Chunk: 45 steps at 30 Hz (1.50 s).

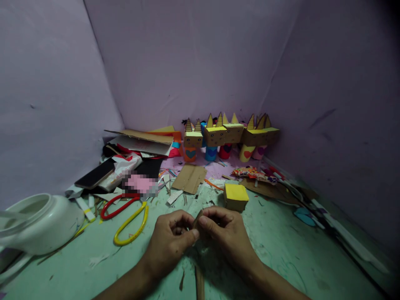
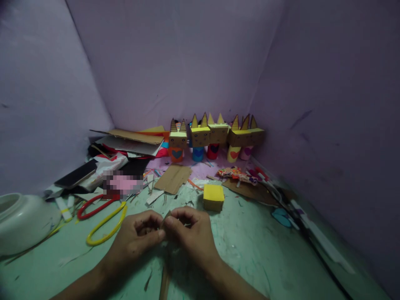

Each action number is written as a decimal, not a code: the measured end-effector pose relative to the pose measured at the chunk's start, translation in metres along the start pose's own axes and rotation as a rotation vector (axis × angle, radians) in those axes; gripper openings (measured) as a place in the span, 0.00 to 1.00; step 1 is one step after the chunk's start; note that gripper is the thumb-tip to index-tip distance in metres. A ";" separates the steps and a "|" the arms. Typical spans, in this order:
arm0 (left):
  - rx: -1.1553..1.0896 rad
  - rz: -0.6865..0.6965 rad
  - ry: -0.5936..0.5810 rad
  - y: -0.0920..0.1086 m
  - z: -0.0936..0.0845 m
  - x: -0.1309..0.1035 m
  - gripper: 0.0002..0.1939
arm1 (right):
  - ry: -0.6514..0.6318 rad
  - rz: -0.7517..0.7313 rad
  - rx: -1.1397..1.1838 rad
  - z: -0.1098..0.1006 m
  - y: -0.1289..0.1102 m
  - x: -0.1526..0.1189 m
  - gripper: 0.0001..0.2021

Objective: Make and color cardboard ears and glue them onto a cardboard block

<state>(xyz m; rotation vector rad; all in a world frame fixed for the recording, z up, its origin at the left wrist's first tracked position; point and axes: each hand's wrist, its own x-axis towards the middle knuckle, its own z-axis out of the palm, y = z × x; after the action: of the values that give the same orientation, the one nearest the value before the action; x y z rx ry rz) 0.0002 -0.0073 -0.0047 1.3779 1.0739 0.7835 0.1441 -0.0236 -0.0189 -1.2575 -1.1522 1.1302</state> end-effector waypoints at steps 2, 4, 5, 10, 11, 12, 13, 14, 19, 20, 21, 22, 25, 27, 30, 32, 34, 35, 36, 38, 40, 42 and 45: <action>0.008 -0.002 -0.010 0.000 0.000 0.000 0.09 | 0.000 0.001 -0.008 0.001 -0.001 0.000 0.07; 0.021 0.002 -0.015 -0.001 -0.001 0.001 0.09 | -0.004 0.001 -0.018 0.001 -0.003 -0.001 0.07; 0.025 0.004 -0.016 -0.001 -0.001 0.001 0.09 | -0.004 -0.001 -0.021 0.002 -0.004 -0.001 0.07; 0.014 -0.019 -0.016 -0.001 -0.001 0.002 0.10 | -0.009 0.000 0.000 0.001 -0.002 -0.001 0.08; -0.002 -0.030 -0.017 0.000 -0.001 0.002 0.09 | -0.011 0.010 0.011 0.000 -0.001 0.000 0.08; -0.024 -0.042 -0.019 0.000 -0.002 0.003 0.09 | -0.017 0.023 0.028 0.000 0.000 0.000 0.08; -0.051 -0.058 -0.022 0.000 -0.002 0.004 0.08 | -0.034 0.041 0.057 0.000 0.001 0.001 0.09; -0.082 -0.078 -0.024 0.000 -0.003 0.005 0.08 | -0.067 0.064 0.097 0.000 0.001 0.001 0.09; -0.210 -0.160 -0.016 -0.004 -0.007 0.011 0.07 | -0.229 0.205 0.277 0.001 0.002 0.003 0.07; -0.213 -0.166 -0.021 -0.005 -0.007 0.012 0.07 | -0.233 0.228 0.285 0.001 0.002 0.003 0.06; -0.200 -0.172 -0.029 -0.005 -0.007 0.013 0.06 | -0.238 0.249 0.292 0.001 0.003 0.003 0.04; -0.178 -0.178 -0.040 -0.005 -0.007 0.013 0.06 | -0.247 0.269 0.300 0.001 0.004 0.003 0.03; -0.154 -0.164 -0.054 -0.004 -0.007 0.014 0.08 | -0.226 0.300 0.379 0.001 0.008 0.006 0.02; -0.217 -0.125 -0.056 -0.004 -0.006 0.013 0.12 | -0.159 0.304 0.476 0.001 0.010 0.007 0.03; -0.271 -0.078 -0.035 -0.005 -0.004 0.013 0.14 | -0.057 0.274 0.597 0.003 0.010 0.008 0.07; -0.258 -0.073 0.003 -0.005 -0.001 0.012 0.12 | -0.005 0.238 0.628 0.005 0.012 0.007 0.09; -0.248 -0.072 0.044 -0.004 0.001 0.012 0.11 | 0.026 0.216 0.636 0.008 0.015 0.005 0.11; -0.249 -0.071 0.063 -0.004 0.001 0.012 0.11 | 0.032 0.214 0.633 0.010 0.017 0.005 0.11; -0.245 -0.068 0.080 -0.004 0.001 0.012 0.10 | 0.031 0.213 0.629 0.011 0.020 0.004 0.12; -0.217 -0.061 0.095 -0.004 -0.001 0.012 0.08 | 0.015 0.221 0.621 0.012 0.023 0.004 0.11; -0.172 -0.053 0.086 -0.004 -0.004 0.012 0.07 | -0.007 0.239 0.604 0.012 0.025 0.004 0.11; -0.120 -0.052 0.057 -0.004 -0.008 0.012 0.07 | -0.042 0.256 0.561 0.009 0.023 0.004 0.12; -0.029 -0.041 -0.013 -0.001 -0.014 0.013 0.06 | -0.109 0.205 0.402 0.003 0.014 0.003 0.11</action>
<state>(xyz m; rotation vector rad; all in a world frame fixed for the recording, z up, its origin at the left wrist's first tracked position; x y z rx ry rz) -0.0085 0.0101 -0.0061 1.3308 1.0737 0.7566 0.1416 -0.0198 -0.0329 -1.0245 -0.8297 1.5133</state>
